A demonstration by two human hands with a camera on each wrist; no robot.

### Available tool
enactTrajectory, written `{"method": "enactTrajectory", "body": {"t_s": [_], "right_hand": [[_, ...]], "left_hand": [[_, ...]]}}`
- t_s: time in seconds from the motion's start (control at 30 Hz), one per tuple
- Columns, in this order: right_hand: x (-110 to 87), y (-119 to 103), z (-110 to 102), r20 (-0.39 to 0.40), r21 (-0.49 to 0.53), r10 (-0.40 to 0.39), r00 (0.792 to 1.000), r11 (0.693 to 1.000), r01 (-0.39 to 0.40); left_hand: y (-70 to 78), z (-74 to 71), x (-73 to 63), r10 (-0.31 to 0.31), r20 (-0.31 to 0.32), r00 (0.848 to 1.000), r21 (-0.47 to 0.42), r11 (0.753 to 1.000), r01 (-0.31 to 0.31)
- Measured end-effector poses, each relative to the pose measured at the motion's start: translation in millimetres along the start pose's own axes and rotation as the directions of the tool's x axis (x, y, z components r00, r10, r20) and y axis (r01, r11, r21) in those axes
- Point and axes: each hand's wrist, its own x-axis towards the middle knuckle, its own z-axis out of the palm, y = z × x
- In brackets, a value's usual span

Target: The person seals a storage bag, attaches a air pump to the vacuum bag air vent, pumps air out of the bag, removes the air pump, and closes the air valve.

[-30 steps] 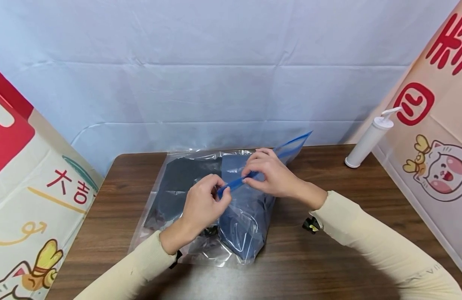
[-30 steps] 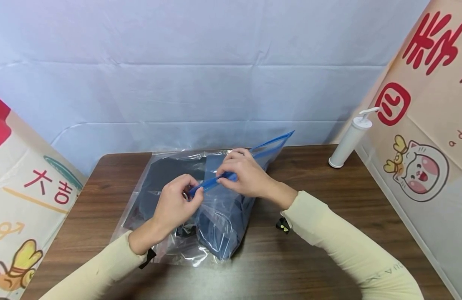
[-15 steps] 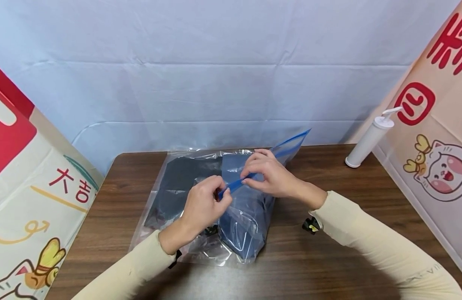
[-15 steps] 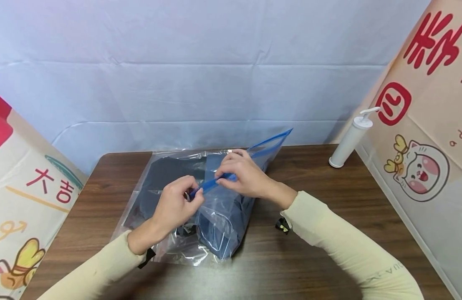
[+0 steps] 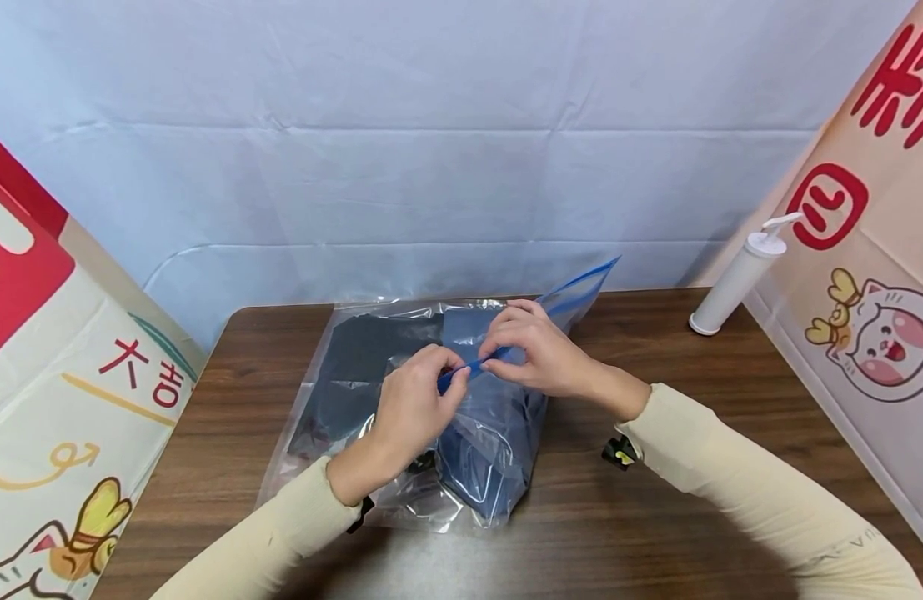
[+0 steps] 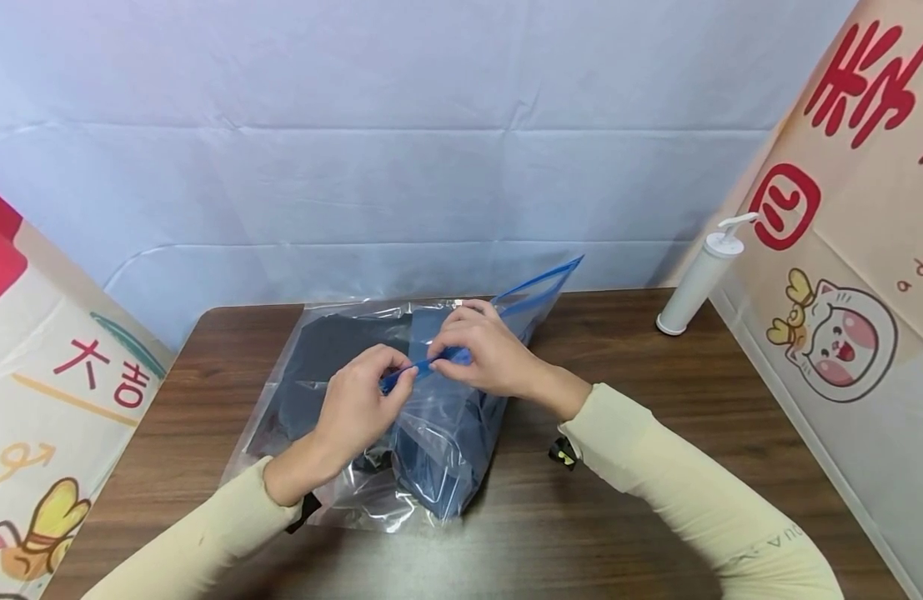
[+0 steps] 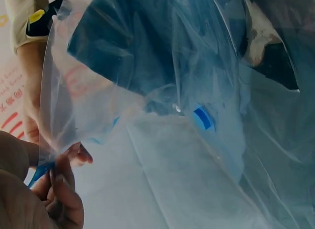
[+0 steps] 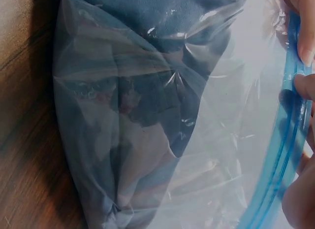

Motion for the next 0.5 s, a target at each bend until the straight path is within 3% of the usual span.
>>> {"method": "enactTrajectory", "body": {"t_s": [0.23, 0.5], "right_hand": [[1.8, -0.5, 3.5, -0.004, -0.017, -0.028, 1.0, 0.999, 0.028], [2.8, 0.3, 0.9, 0.02, 0.001, 0.025, 0.999, 1.0, -0.025]], "left_hand": [[-3.3, 2.9, -1.2, 0.045, -0.033, 0.998, -0.006, 0.999, -0.045], [-5.1, 2.6, -0.1, 0.009, 0.0, 1.0, -0.009, 1.0, -0.009]]}}
